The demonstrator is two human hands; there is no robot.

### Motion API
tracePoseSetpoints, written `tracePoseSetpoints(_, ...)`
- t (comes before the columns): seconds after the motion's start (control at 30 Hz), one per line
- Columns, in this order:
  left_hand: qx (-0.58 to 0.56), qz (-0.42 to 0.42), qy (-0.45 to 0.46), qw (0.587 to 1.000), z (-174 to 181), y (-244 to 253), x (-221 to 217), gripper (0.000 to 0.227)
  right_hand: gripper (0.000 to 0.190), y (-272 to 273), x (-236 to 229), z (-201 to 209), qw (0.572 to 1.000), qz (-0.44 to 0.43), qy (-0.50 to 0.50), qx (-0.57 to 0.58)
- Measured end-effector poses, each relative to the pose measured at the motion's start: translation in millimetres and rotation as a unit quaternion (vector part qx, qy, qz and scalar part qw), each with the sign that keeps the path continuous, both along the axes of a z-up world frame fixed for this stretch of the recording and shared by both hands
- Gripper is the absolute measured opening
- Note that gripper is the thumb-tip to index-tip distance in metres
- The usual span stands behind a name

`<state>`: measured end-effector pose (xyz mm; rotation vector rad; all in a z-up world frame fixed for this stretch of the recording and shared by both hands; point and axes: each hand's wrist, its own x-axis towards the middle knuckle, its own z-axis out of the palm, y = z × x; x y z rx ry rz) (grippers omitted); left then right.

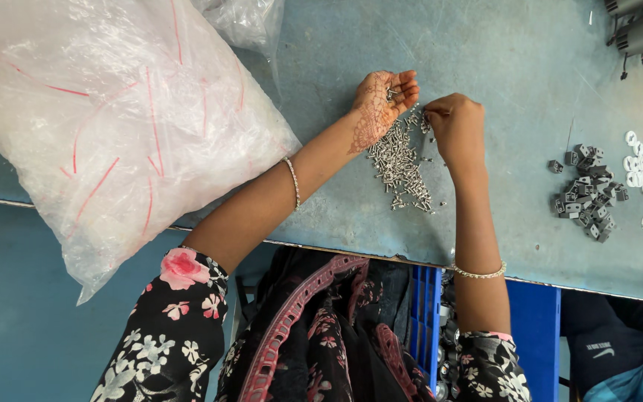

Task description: The person sorts small metallic screws on a blue work table by hand, picking them up and placing them into a pile. A plastic bag and other components are visible nearby.

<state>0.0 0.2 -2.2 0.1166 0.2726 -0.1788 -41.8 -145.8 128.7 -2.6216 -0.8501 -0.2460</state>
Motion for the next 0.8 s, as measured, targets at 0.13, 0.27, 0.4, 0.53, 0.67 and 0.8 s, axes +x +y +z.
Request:
tracePoseSetpoints(0.13,0.002,-0.003,-0.015,1.0,-4,-1,1,0.032,0.016,-1,12,-6,1.0,0.002,0.003,-0.009)
tracePoseSetpoints(0.27,0.007,-0.004,-0.009,1.0,-5,-1,2,0.031,0.009,-3,29,-12,0.996,-0.04,0.079,0.009)
tracePoseSetpoints(0.4,0.015,-0.002,-0.021,1.0,-4,0,1,0.034,0.01,-5,41,-9,0.988,-0.056,0.141,0.004)
tracePoseSetpoints(0.53,0.044,0.002,-0.032,0.998,-1,-1,0,0.032,0.008,2,36,7,0.976,-0.062,0.19,0.085)
tracePoseSetpoints(0.67,0.019,-0.001,-0.046,0.999,0,-5,-1,0.032,0.009,20,18,31,0.941,0.009,0.253,0.225)
tracePoseSetpoints(0.8,-0.013,0.008,-0.011,1.0,-4,-8,-1,0.03,0.011,25,-2,47,0.956,-0.005,0.219,0.194)
